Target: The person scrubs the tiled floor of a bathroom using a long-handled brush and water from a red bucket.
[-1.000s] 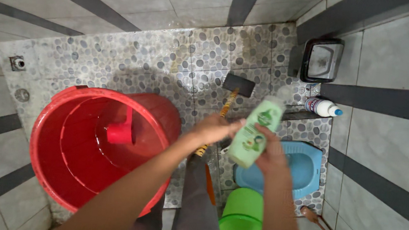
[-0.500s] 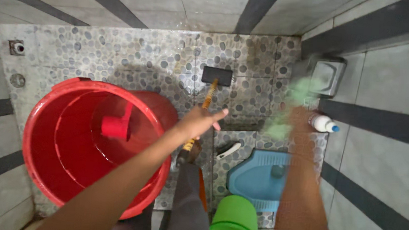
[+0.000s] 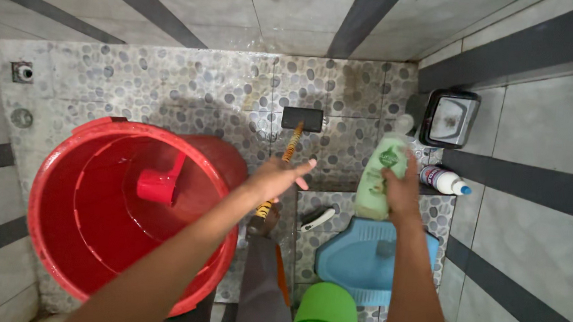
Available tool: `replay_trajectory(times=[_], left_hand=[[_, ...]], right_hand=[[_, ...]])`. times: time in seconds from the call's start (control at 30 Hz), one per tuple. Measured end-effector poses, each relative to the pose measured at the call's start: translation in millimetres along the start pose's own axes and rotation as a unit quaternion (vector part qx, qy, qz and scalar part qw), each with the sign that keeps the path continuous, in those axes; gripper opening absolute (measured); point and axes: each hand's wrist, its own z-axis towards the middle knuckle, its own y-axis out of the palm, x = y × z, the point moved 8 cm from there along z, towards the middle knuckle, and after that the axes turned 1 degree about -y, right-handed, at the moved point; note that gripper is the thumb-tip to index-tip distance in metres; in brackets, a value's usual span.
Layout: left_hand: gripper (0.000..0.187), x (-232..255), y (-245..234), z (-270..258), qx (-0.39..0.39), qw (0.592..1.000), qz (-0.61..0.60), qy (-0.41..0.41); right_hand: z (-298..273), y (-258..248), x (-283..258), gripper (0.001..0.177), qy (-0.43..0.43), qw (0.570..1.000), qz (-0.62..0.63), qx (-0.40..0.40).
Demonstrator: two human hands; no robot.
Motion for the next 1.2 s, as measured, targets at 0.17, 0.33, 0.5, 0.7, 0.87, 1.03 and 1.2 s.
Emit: replay_trajectory(times=[0.17, 0.33, 0.5, 0.7, 0.87, 1.03, 1.2], left_hand=[[0.07, -1.8, 1.4, 5.1, 0.009, 1.0, -0.013, -0.006], [0.07, -3.9, 0.3, 10.8, 0.01, 0.999, -0.033, 0.001], [0.069, -5.2, -4.8, 8.7, 0.012, 1.0, -0.027, -0.005], [0.068, -3.7, -8.5, 4.0, 0.018, 0.999, -0.042, -0.002], [0.068, -2.6, -11.5, 1.2, 0.017, 0.999, -0.041, -0.01], [0.067, 5.9, -11.9, 3.9, 0.011, 0.999, -0.052, 0.009], [0.069, 4.6, -16.6, 11.6, 0.018, 0.998, -0.053, 0.015]], right_hand=[[-45.5, 19.5, -41.6, 0.048, 0.095, 0.883, 0.448, -0.106], [-35.5, -5.4, -33.9, 0.043, 0.0, 0.944, 0.329, -0.038], [-42.3, -22.0, -56.2, 0.043, -0.137, 0.98, 0.141, 0.023], [-78.3, -7.8, -124.3, 0.043, -0.352, 0.927, -0.024, 0.126], [-82.1, -7.2, -150.5, 0.045, -0.357, 0.928, 0.015, 0.104], [-64.5, -33.9, -181.8, 0.05, -0.33, 0.943, -0.005, 0.049], [-34.5, -37.5, -150.4, 0.047, -0.374, 0.912, 0.084, 0.144]])
